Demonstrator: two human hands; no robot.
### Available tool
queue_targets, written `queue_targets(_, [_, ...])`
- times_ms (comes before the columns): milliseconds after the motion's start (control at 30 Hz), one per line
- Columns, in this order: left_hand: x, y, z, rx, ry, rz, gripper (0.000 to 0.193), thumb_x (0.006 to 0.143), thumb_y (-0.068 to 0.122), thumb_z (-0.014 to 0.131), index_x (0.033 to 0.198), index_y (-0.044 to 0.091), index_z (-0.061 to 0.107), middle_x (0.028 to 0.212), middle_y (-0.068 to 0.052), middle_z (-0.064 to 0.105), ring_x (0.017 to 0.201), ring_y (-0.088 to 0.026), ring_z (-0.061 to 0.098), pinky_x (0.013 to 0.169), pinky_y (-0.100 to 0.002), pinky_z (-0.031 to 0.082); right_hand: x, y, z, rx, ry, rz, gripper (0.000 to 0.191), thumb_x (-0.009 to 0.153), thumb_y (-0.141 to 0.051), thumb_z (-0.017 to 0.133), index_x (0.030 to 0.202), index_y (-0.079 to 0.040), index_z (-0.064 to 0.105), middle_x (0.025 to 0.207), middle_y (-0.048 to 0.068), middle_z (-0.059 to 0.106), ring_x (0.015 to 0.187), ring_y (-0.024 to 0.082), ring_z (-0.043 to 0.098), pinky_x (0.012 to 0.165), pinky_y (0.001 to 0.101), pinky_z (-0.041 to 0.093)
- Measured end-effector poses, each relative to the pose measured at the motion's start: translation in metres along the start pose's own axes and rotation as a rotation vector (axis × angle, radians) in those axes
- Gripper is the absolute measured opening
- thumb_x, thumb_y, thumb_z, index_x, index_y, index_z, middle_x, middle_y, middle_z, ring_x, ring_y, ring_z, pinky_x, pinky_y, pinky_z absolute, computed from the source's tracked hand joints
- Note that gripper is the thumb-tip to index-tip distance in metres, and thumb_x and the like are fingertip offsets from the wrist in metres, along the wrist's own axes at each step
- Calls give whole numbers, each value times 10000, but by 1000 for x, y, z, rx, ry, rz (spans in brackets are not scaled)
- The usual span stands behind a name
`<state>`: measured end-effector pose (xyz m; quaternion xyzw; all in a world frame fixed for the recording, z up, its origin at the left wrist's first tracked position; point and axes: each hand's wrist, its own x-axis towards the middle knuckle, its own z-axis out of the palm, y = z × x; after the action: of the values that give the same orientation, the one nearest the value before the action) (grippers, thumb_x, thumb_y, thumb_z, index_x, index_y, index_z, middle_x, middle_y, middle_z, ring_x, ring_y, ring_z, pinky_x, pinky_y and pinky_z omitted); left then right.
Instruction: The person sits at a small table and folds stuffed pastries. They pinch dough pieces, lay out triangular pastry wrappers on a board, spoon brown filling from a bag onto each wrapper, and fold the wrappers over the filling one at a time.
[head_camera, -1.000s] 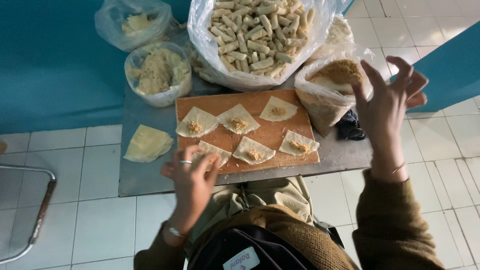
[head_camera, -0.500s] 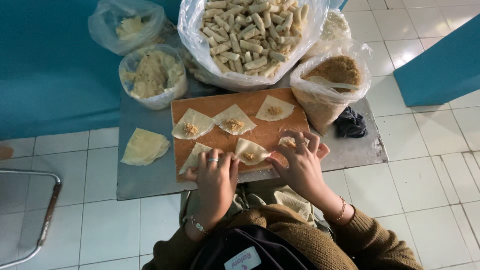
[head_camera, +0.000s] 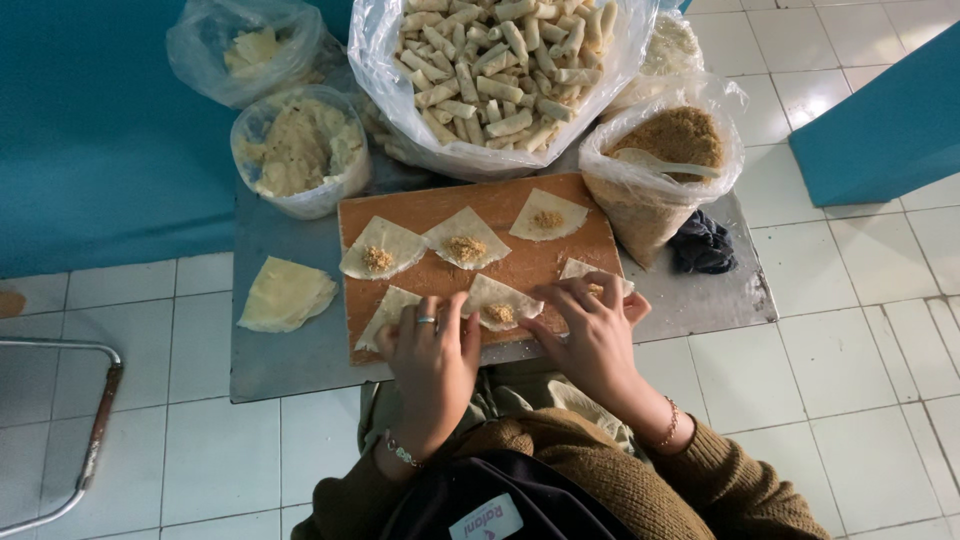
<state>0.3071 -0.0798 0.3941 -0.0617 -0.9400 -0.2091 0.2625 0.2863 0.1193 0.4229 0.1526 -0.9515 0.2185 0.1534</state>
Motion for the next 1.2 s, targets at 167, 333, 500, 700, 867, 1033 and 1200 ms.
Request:
queue_targets(167, [-3, -2, -4, 105, -40, -18, 207, 909, 264, 739, 1063, 128, 715, 1026, -36, 613, 1019, -218, 570, 884, -457, 303, -6, 5, -7, -120, -16, -6, 272, 779, -357, 803, 1010, -215, 811, 1202, -4, 653, 1203, 330, 455, 973, 469, 429])
queue_targets(333, [-3, -3, -3, 104, -71, -1, 206, 855, 161, 713, 1057, 124, 726, 1075, -31, 635, 1037, -229, 566, 899, -475, 296, 0, 6, -5, -42, -28, -7, 156, 851, -286, 774, 980, -203, 805, 1273, 19, 621, 1244, 374, 428, 946, 464, 494])
queue_targets(500, [0, -1, -8, 91, -106, 29, 264, 815, 76, 706, 1077, 110, 704, 1085, -58, 641, 1043, -251, 560, 883, -472, 294, 3, 6, -2, -17, -29, -9, 156, 866, -280, 765, 987, -184, 782, 1298, 46, 607, 1260, 396, 415, 940, 466, 493])
queue_targets(700, [3, 0, -12, 39, -147, 48, 366, 764, 5, 685, 1117, 100, 692, 1028, -38, 680, 1084, -242, 572, 882, -468, 292, -2, 2, -3, -152, 22, -33, 236, 810, -345, 796, 997, -201, 785, 1230, 11, 615, 1222, 372, 414, 988, 476, 429])
queue_targets(867, [7, 1, -6, -122, -115, 61, 284, 821, 29, 685, 1102, 68, 687, 997, -64, 709, 1032, -247, 599, 913, -468, 333, 3, -4, -7, -134, 1, 4, 206, 800, -353, 812, 953, -218, 783, 1236, 2, 613, 1234, 355, 415, 965, 494, 370])
queue_targets(1033, [11, 3, 2, -308, -103, 42, 166, 893, 49, 694, 1056, 27, 675, 984, -96, 711, 983, -290, 637, 902, -451, 445, 11, -10, -9, -36, -6, 16, 187, 789, -347, 812, 931, -234, 766, 1176, -15, 648, 1202, 316, 450, 946, 484, 315])
queue_targets(1200, [10, 7, 4, -359, 14, 85, 317, 907, 20, 690, 1218, -5, 634, 1023, -162, 696, 1022, -352, 659, 924, -470, 493, 10, -14, -3, 27, -31, 7, 283, 829, -323, 810, 1065, -197, 718, 971, -64, 713, 1033, 205, 590, 905, 433, 347])
